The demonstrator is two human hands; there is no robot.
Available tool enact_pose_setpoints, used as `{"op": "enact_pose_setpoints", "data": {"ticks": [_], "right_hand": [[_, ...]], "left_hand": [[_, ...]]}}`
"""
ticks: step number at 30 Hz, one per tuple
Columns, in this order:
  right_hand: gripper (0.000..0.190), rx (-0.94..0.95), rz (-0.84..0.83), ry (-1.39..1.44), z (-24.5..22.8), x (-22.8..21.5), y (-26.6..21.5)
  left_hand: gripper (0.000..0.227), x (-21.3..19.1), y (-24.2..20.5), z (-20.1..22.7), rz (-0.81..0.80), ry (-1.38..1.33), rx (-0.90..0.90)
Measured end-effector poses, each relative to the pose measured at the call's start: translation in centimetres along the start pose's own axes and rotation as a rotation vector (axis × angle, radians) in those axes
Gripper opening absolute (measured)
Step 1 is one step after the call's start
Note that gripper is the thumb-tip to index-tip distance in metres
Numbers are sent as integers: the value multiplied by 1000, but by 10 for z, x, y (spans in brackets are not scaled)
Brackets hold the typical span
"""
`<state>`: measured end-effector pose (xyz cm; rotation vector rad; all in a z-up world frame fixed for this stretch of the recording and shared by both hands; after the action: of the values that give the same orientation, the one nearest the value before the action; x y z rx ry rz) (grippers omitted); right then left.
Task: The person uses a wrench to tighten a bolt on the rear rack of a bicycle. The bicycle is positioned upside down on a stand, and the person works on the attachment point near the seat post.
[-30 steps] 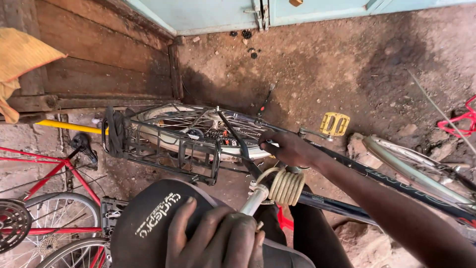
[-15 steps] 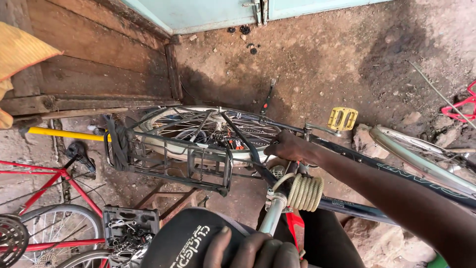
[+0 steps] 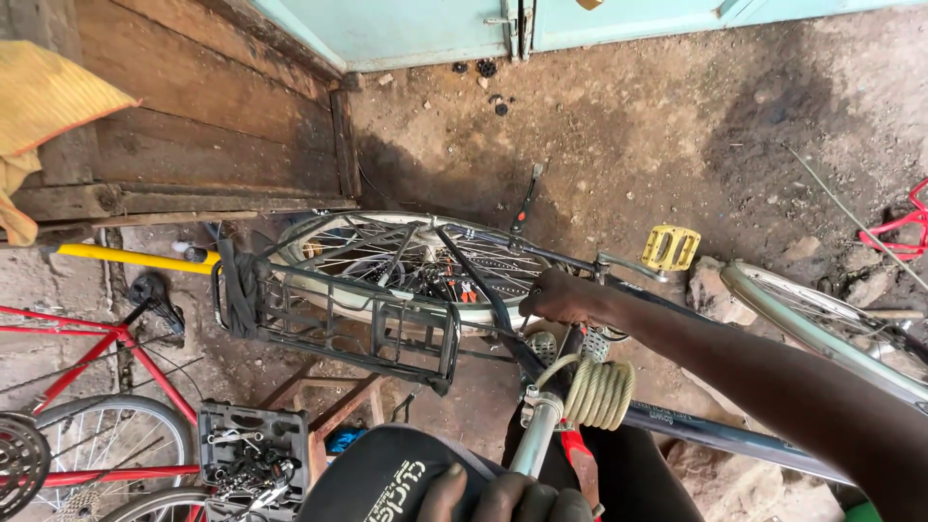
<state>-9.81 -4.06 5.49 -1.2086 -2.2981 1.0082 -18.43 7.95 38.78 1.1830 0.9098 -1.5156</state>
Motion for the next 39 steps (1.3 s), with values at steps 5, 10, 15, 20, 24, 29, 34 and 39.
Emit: {"op": "enact_pose_setpoints", "data": {"ticks": [5,10,15,20,24,29,34,39], "right_hand": [[116,212,-116,77,-42,2,-27],[24,105,-292,-116,-6,0,14],[35,-270,-300,-464,26,1,44],[34,-160,-83,-793,-53,-12,-16],[33,-232,-24,-786,-50,-25,-11],[21,-338,-12,-737,-42,-28,-11],[25,-456,76,-645,-12,-48,21],[38,-412,38,-735,-12,-48,22]], "left_hand": [[20,1,13,2,28,0,25],[21,0,20,15,56,-15,37],[22,-1,21,19,86,-17,7],[24,-17,11,22,97,6,-34],[32,-51,48,28,186,-75,28],[18,-58,114,15,-159,-167,76],[34,-33,129,4,-338,189,75],[17,-18,132,5,-305,219,92]]}}
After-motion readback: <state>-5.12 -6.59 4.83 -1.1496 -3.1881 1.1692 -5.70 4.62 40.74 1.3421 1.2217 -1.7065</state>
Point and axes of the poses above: each hand's wrist, its own y-axis towards the middle knuckle, its own x-axis out of the palm, z = x × y, the point moved 3 cm from there along y, towards the middle knuckle, and after that the axes turned 10 degrees about -x, right-handed, at the moved point
